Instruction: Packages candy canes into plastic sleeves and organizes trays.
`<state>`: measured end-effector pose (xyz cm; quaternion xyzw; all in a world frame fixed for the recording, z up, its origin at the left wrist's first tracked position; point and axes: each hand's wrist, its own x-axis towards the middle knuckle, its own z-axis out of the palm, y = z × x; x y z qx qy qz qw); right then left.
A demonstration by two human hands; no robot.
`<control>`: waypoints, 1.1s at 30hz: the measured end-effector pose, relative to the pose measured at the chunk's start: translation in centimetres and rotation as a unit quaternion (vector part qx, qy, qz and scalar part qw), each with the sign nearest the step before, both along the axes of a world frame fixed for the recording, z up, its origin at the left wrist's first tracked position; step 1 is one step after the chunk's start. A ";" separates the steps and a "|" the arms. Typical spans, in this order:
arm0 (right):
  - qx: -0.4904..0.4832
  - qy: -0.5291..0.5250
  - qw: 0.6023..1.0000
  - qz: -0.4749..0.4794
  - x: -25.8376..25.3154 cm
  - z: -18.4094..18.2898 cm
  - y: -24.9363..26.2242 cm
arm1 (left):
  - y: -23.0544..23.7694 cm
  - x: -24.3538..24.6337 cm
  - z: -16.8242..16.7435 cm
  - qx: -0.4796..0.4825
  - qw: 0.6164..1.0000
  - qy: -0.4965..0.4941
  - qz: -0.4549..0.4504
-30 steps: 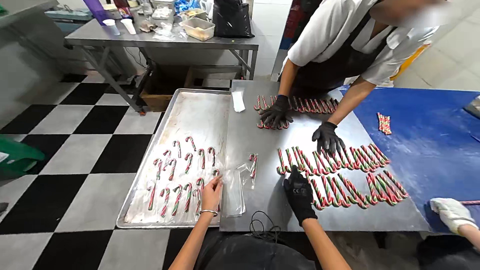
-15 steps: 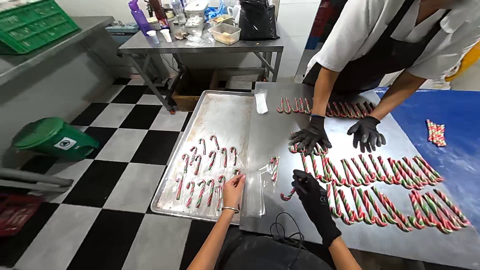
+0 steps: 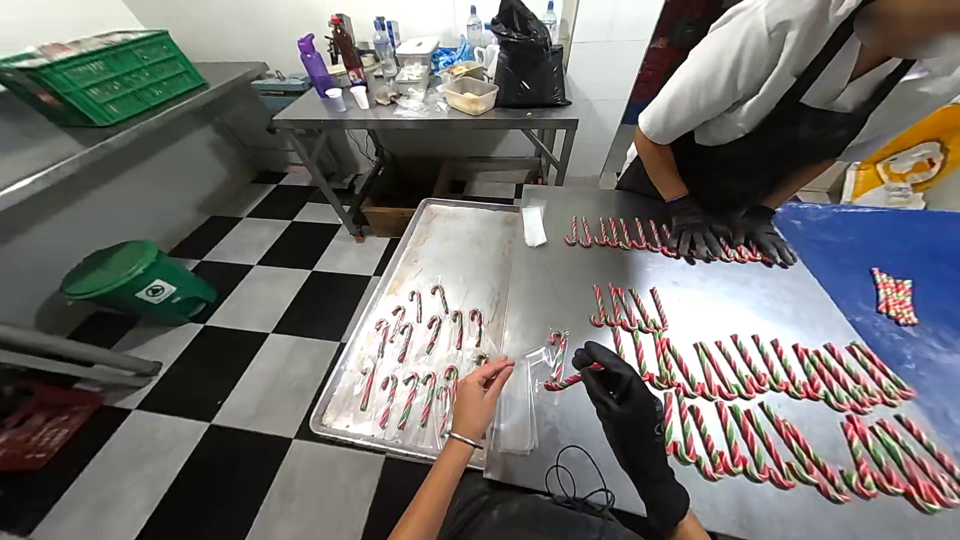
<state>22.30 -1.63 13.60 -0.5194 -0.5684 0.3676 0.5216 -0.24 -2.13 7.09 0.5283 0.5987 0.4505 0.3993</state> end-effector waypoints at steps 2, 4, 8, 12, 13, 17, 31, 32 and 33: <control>0.005 0.023 1.000 0.005 0.0 0.3 -0.3 | -0.2 0.4 0.7 -0.017 0.999 -0.037 0.019; 0.022 0.035 0.999 -0.002 0.0 1.3 -0.6 | -0.5 0.9 1.3 0.022 0.998 -0.050 0.024; 0.100 0.056 0.993 0.008 -0.4 3.8 -1.2 | -1.0 1.9 2.4 0.166 0.986 -0.025 -0.022; 0.126 0.046 0.990 0.034 -1.1 3.0 -1.4 | -1.4 3.7 3.8 0.259 0.960 -0.081 -0.067; 0.142 0.022 0.989 0.039 -1.2 2.3 -1.3 | -1.5 4.2 4.2 0.271 0.956 -0.088 -0.070; -0.024 -0.238 0.952 0.191 -0.3 5.4 -3.0 | -2.1 6.4 5.0 0.251 0.963 -0.094 0.001; -0.110 -0.041 0.991 -0.056 1.0 -10.8 2.3 | 2.1 1.1 -5.8 -0.225 0.957 0.148 0.106; -0.106 -0.076 0.990 -0.045 1.0 -11.9 2.3 | 2.2 1.3 -5.9 -0.218 0.955 0.176 0.095; -0.100 -0.122 0.987 -0.024 1.3 -12.4 1.9 | 2.3 1.5 -5.9 -0.215 0.953 0.195 0.082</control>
